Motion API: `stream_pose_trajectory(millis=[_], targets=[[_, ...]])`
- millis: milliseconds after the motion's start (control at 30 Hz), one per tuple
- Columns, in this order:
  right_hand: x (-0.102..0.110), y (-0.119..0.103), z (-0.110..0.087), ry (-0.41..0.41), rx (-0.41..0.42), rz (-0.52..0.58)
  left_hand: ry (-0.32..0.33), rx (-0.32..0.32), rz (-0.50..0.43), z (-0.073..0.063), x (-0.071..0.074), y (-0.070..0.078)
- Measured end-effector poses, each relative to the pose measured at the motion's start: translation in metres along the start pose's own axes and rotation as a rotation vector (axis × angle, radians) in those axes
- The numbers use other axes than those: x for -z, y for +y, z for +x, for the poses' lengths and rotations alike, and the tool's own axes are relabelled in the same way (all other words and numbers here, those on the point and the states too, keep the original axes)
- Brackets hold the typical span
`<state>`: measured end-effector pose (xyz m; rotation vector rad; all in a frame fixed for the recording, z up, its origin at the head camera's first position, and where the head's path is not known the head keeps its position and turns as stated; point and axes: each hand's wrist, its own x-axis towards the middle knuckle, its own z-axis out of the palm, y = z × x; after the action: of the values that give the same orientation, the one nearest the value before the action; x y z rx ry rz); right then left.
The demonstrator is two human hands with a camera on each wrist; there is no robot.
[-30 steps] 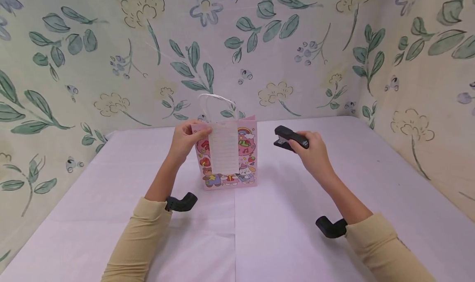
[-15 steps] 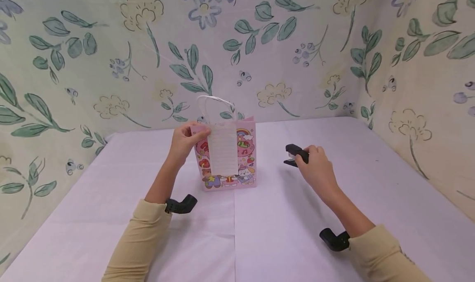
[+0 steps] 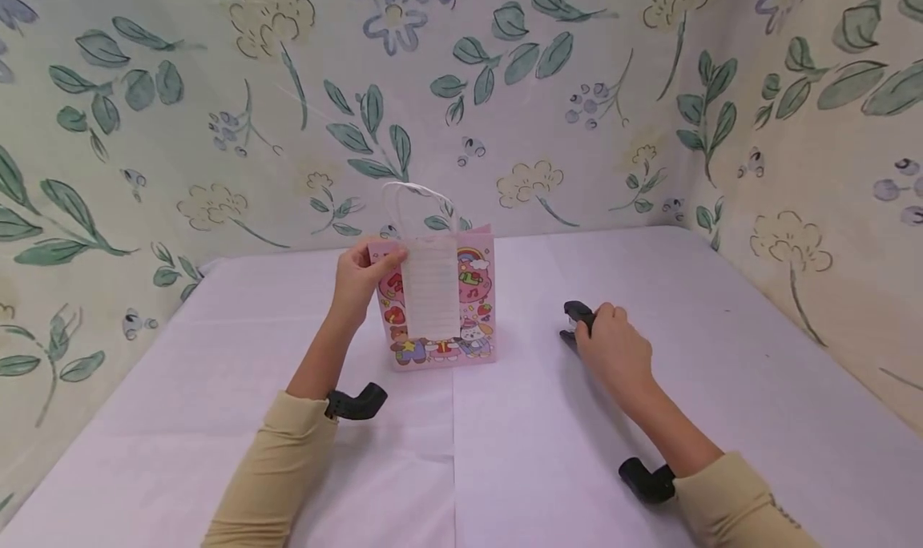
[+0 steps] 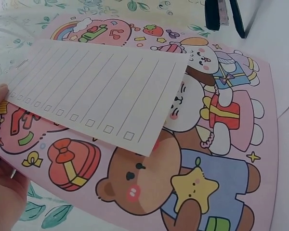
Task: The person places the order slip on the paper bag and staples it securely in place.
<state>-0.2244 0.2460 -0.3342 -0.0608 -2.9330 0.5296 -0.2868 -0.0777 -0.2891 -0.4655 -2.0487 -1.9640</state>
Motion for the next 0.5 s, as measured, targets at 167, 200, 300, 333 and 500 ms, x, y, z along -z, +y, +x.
stream_pose_trajectory(millis=[167, 200, 300, 333, 500], targets=[[-0.0013, -0.0025, -0.0023, -0.044, -0.006, -0.052, 0.002, -0.008, -0.012, 0.0000, 0.0012, -0.0013], [-0.0017, -0.0028, -0.0029, -0.066, -0.012, -0.057, -0.003, -0.008, -0.015, -0.0002, 0.0014, -0.0015], [-0.0027, -0.0034, -0.0050, -0.134, -0.038, -0.053, -0.023, -0.006, -0.020, -0.0011, 0.0019, -0.0023], [-0.0032, -0.0034, -0.0059, -0.148, -0.043, -0.053, -0.030, -0.004, -0.018, -0.0015, 0.0020, -0.0027], [-0.0038, -0.0030, -0.0088, -0.188, -0.043, -0.047, -0.048, 0.013, 0.001, -0.0029, 0.0028, -0.0048]])
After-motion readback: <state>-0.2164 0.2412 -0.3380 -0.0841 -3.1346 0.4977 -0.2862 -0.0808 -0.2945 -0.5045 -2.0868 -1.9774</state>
